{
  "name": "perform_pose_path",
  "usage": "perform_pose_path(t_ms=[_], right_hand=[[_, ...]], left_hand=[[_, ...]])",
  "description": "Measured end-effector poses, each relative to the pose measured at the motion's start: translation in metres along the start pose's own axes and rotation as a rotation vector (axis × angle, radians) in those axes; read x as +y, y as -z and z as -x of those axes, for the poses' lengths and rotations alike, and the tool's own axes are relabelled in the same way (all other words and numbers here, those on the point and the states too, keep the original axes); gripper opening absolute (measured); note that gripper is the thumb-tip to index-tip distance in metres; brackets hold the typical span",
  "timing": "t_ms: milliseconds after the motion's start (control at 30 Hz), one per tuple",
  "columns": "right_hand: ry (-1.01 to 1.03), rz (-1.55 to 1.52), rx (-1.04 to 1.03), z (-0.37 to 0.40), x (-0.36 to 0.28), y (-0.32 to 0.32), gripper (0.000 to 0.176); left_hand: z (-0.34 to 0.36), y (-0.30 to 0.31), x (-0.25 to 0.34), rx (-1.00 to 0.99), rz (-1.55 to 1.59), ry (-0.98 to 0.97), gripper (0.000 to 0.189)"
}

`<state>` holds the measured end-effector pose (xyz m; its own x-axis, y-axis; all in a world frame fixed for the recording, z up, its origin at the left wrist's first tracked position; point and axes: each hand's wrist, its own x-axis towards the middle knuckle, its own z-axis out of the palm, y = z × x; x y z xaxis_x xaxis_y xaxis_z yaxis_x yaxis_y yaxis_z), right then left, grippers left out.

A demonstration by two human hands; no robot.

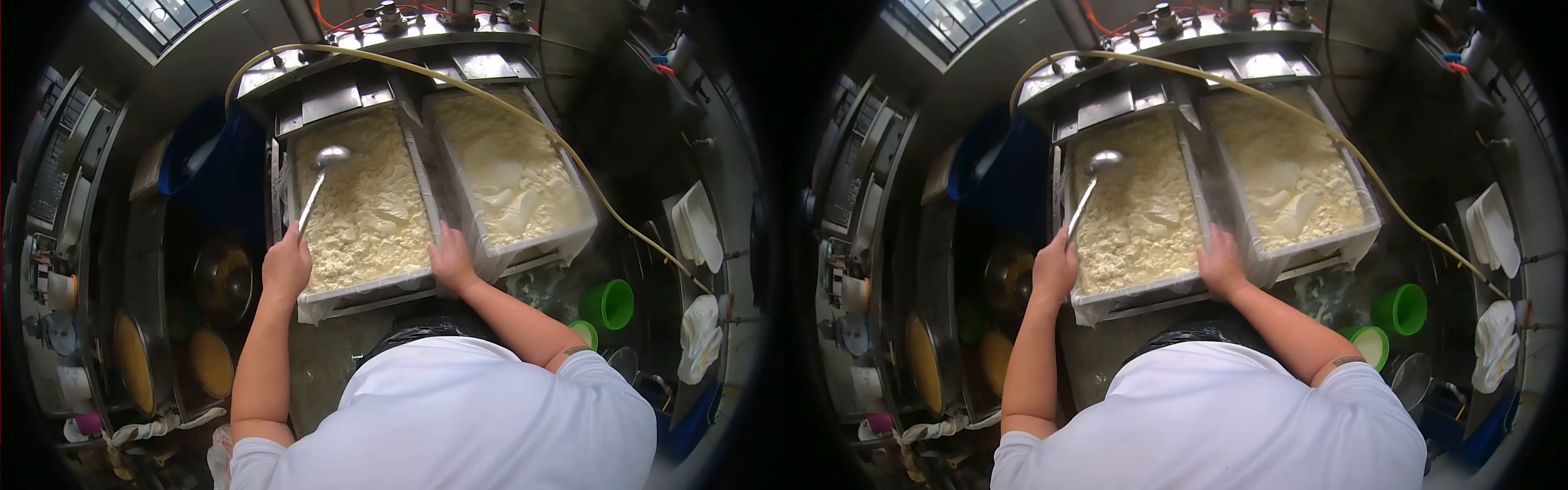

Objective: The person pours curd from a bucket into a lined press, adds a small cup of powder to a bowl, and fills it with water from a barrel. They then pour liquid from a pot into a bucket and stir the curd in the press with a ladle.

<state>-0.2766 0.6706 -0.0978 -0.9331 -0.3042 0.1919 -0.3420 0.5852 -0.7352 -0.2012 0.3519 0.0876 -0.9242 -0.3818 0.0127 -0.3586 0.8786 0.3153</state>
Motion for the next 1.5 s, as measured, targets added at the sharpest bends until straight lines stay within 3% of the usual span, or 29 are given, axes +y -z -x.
perform_pose_path(t_ms=[133, 233, 367, 500, 633, 700, 800, 933, 1133, 1300, 1500], right_hand=[[-0.020, -0.061, 0.023, 0.002, -0.009, 0.003, 0.069], [-0.071, -0.107, -0.027, 0.001, -0.016, 0.011, 0.069], [-0.036, -0.102, -0.036, 0.001, -0.018, 0.013, 0.069], [-0.090, -0.156, -0.050, 0.001, -0.017, 0.011, 0.069], [-0.005, -0.149, 0.040, 0.002, -0.002, -0.002, 0.067], [0.001, -0.152, 0.043, 0.001, 0.000, -0.004, 0.067], [0.053, -0.086, 0.110, 0.004, -0.003, -0.005, 0.066], [0.025, -0.108, 0.090, 0.003, -0.009, 0.001, 0.066], [-0.087, -0.228, -0.021, 0.004, -0.009, 0.004, 0.068], [-0.093, -0.247, -0.032, 0.002, -0.009, 0.006, 0.070], [-0.084, -0.223, -0.047, 0.003, -0.004, 0.004, 0.072]], left_hand=[[-0.051, -0.020, 0.000, 0.080, -0.029, -0.023, 0.043], [-0.095, -0.039, 0.016, 0.007, -0.067, 0.027, 0.044], [-0.094, -0.052, 0.047, -0.143, -0.193, 0.012, 0.045], [-0.035, -0.005, 0.063, -0.297, -0.267, -0.081, 0.047], [0.009, 0.049, 0.054, -0.387, -0.231, -0.055, 0.042], [0.027, 0.065, 0.035, -0.370, 0.091, -0.047, 0.039], [0.070, 0.064, 0.015, -0.263, 0.237, -0.099, 0.041], [0.105, 0.087, 0.025, -0.422, 0.218, 0.086, 0.045], [0.147, 0.111, 0.019, -0.303, 0.232, 0.095, 0.046], [0.138, 0.085, 0.022, -0.415, 0.108, 0.113, 0.044], [0.070, 0.023, 0.008, -0.143, 0.159, -0.119, 0.041]])
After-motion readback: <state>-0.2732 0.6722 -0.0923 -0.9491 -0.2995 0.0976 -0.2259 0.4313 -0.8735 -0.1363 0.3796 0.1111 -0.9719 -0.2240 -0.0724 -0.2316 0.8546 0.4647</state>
